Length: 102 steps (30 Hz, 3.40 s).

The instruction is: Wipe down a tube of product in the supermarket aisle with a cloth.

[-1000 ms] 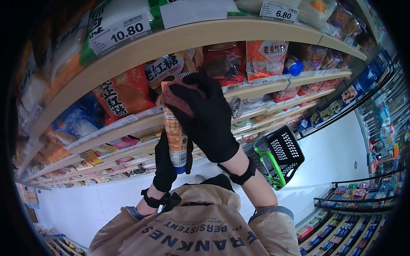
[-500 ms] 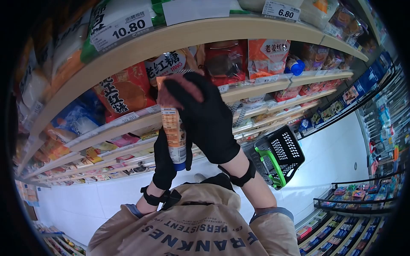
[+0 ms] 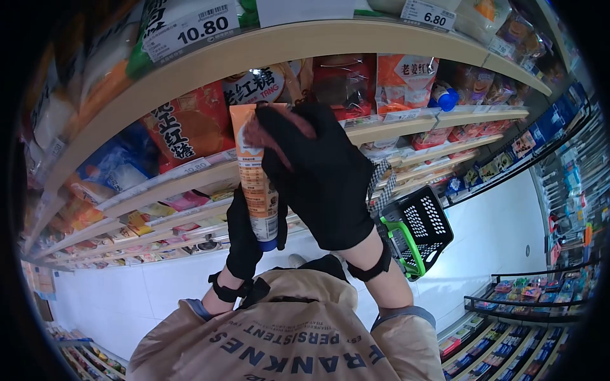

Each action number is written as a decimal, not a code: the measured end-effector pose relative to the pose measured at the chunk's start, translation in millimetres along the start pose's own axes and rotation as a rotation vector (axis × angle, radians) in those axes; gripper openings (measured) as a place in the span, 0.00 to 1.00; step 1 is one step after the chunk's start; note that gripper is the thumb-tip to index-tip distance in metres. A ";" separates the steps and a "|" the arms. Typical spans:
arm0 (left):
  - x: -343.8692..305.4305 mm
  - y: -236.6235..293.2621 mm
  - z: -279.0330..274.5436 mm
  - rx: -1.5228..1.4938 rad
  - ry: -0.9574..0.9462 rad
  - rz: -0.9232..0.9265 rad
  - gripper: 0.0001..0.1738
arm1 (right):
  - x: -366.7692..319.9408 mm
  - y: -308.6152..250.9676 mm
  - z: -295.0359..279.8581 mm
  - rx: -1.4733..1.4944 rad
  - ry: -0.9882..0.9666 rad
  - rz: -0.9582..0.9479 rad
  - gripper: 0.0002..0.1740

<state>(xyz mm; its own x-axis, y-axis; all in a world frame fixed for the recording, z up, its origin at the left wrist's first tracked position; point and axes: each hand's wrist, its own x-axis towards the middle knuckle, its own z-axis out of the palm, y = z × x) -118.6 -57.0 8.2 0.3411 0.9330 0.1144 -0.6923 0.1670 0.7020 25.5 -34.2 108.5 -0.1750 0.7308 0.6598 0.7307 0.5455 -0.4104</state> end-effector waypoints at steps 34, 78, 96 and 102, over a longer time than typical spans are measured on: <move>-1.3 10.3 10.9 0.049 0.175 -0.053 0.47 | -11.2 -6.5 4.7 0.014 -0.107 -0.051 0.28; 3.6 0.6 7.7 0.041 0.158 -0.092 0.45 | 4.7 24.9 16.5 -0.082 0.087 -0.062 0.26; 7.7 24.5 -3.4 0.718 0.289 0.175 0.25 | -27.3 -0.8 15.5 0.229 -0.118 0.058 0.29; 1.9 12.1 2.2 0.647 0.275 0.229 0.25 | 10.4 5.9 8.2 -0.019 0.117 -0.114 0.30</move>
<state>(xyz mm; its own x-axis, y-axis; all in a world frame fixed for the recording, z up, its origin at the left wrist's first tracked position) -124.9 -53.9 18.4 0.0021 0.9823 0.1874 -0.1842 -0.1838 0.9655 22.5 -20.0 107.8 -0.1805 0.6113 0.7705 0.7233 0.6134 -0.3172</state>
